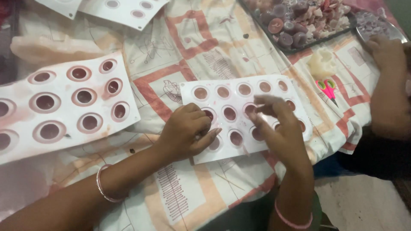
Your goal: Removing finished wax shapes from silicone molds and cleaning them.
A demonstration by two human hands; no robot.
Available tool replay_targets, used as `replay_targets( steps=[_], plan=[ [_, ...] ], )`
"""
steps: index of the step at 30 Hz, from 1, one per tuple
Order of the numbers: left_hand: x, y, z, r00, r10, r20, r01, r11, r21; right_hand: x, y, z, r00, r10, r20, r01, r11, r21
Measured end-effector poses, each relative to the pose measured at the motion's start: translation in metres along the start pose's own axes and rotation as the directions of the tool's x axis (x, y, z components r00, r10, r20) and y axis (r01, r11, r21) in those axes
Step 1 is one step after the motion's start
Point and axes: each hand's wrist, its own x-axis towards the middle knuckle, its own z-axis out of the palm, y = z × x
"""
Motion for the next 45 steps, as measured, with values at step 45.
replay_targets(
  steps=[45],
  plan=[
    [-0.012,0.039,0.035,0.988,-0.036,0.152,-0.017,0.941,0.337,-0.053,-0.007,0.006,0.987,-0.064,0.147,0.129,0.863,-0.488]
  ],
)
